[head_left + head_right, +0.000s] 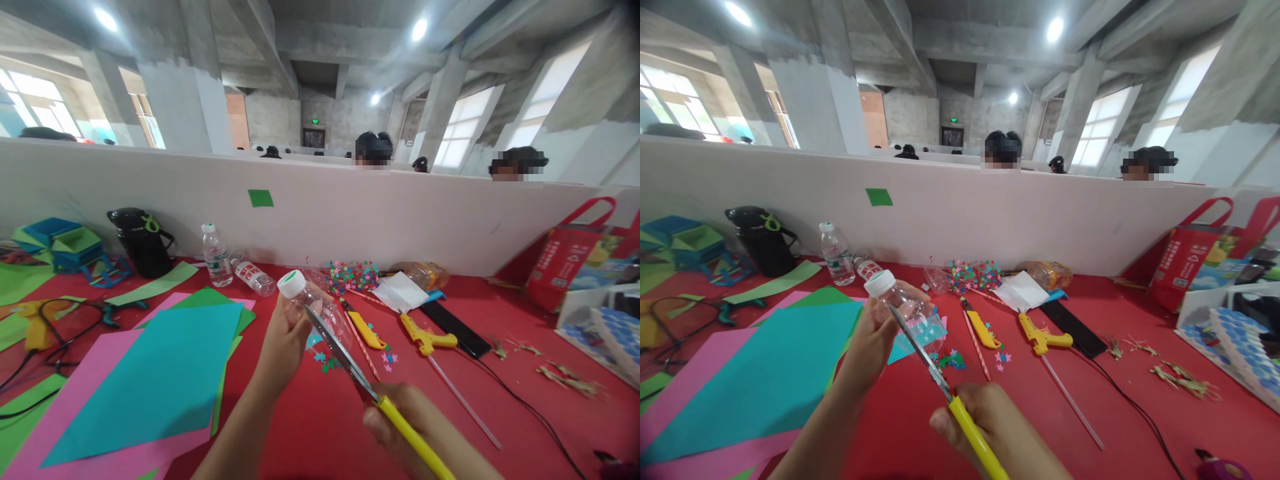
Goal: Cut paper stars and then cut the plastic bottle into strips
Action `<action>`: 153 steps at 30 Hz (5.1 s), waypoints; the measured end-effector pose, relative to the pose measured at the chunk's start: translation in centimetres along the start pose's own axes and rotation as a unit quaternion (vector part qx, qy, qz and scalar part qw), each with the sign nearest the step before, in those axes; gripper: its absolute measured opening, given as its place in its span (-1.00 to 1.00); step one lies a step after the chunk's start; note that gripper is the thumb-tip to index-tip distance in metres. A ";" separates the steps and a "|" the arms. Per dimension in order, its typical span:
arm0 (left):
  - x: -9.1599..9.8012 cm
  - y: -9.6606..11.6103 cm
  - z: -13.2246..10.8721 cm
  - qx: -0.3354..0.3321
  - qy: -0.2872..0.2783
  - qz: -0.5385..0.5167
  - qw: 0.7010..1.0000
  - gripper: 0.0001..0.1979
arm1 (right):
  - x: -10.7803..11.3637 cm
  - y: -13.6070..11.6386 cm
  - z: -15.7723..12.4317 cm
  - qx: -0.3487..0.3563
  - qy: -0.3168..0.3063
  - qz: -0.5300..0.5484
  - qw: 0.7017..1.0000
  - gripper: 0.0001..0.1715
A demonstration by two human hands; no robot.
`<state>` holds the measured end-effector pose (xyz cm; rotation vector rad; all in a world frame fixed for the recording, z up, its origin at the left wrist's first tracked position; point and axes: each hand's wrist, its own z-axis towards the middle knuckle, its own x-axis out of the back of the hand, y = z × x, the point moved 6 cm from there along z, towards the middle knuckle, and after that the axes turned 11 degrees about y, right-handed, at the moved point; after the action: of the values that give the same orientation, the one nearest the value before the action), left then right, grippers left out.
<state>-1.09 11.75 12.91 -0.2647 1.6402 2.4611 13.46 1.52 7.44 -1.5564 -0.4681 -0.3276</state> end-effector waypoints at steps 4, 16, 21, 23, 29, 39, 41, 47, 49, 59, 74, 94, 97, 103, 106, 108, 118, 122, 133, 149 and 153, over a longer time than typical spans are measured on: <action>-0.1 0.2 0.0 0.009 -0.001 -0.014 1.000 -0.80 | 0.1 0.3 0.0 -0.034 -0.013 0.007 0.999 -0.32; -0.1 -0.2 0.1 0.011 0.002 -0.029 1.000 -0.84 | -0.1 0.6 0.6 -0.017 -0.020 -0.016 1.000 -0.41; 0.9 -1.5 0.7 0.078 0.077 -0.062 0.992 -0.82 | 0.1 0.9 0.1 -0.041 -0.079 0.032 0.996 -0.38; 1.6 -2.2 0.8 0.126 0.116 -0.099 0.980 -0.80 | 0.6 0.7 0.0 -0.036 -0.078 0.044 0.995 -0.34; 0.4 -3.0 -0.3 0.199 0.054 -0.174 0.963 -0.72 | 2.8 -0.1 0.9 -0.067 0.081 0.117 0.988 -0.45; -4.3 -4.3 -4.0 0.269 -0.038 -0.168 0.948 -0.51 | 3.8 -0.3 1.6 -0.010 0.254 0.107 0.961 -0.77; -4.5 -4.2 -4.2 0.283 -0.031 -0.180 0.942 -0.49 | 3.7 0.1 1.9 0.005 0.249 0.084 0.965 -0.81; -4.7 -4.3 -4.3 0.312 -0.004 -0.225 0.923 -0.46 | 3.7 0.5 2.1 0.025 0.244 0.072 0.967 -0.80; -4.6 -4.5 -4.2 0.315 0.007 -0.217 0.924 -0.49 | 3.5 0.1 1.9 0.029 0.239 0.045 0.969 -0.79; -4.0 -4.1 -3.4 0.302 0.022 -0.223 0.927 -0.58 | 2.6 -0.7 1.7 0.077 0.256 -0.045 0.963 -0.70; -3.9 -4.5 -3.5 0.252 0.011 -0.187 0.950 -0.77 | 4.3 0.9 2.1 0.015 0.268 0.087 0.959 -0.59; -2.2 -3.4 -1.4 0.192 0.083 -0.130 0.969 -0.80 | 4.0 0.3 1.2 0.065 0.118 0.057 0.989 -0.57; -0.5 -3.6 -0.4 0.218 0.144 -0.161 0.952 -0.80 | 4.5 0.3 0.3 0.068 0.072 -0.006 0.995 -0.58; 2.6 -4.1 1.4 0.221 0.199 -0.214 0.931 -0.96 | 3.7 -0.3 -0.5 0.043 -0.018 -0.117 0.992 -0.54; 3.1 -4.1 1.5 0.201 0.199 -0.211 0.936 -0.91 | 2.6 -0.7 -0.4 0.034 -0.036 -0.119 0.992 -0.50; 2.9 -3.9 1.3 0.189 0.199 -0.200 0.940 -0.86 | 2.0 -0.9 -0.3 0.043 -0.035 -0.090 0.994 -0.47; 1.3 -2.4 -0.1 0.158 0.177 -0.186 0.953 -0.77 | 0.7 -0.5 -0.5 0.029 -0.052 -0.032 0.998 -0.37; 1.5 -2.3 0.0 0.146 0.180 -0.182 0.956 -0.78 | 0.6 -0.4 -0.7 0.024 -0.060 -0.029 0.997 -0.36; 2.1 -1.1 0.5 0.100 0.182 -0.185 0.961 -0.75 | -0.1 1.4 -0.2 0.012 -0.042 -0.025 0.999 -0.40; 1.3 0.0 0.2 0.043 0.109 -0.147 0.982 -0.87 | -0.1 0.1 -0.7 0.030 -0.040 0.009 0.999 -0.33; 1.5 0.3 0.2 0.035 0.120 -0.135 0.983 -0.87 | -0.5 0.8 -0.4 0.022 -0.045 0.010 0.999 -0.31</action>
<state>-2.64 11.90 12.91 -0.7486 1.6485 2.2327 13.43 1.11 6.46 -1.5368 -0.5273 -0.2313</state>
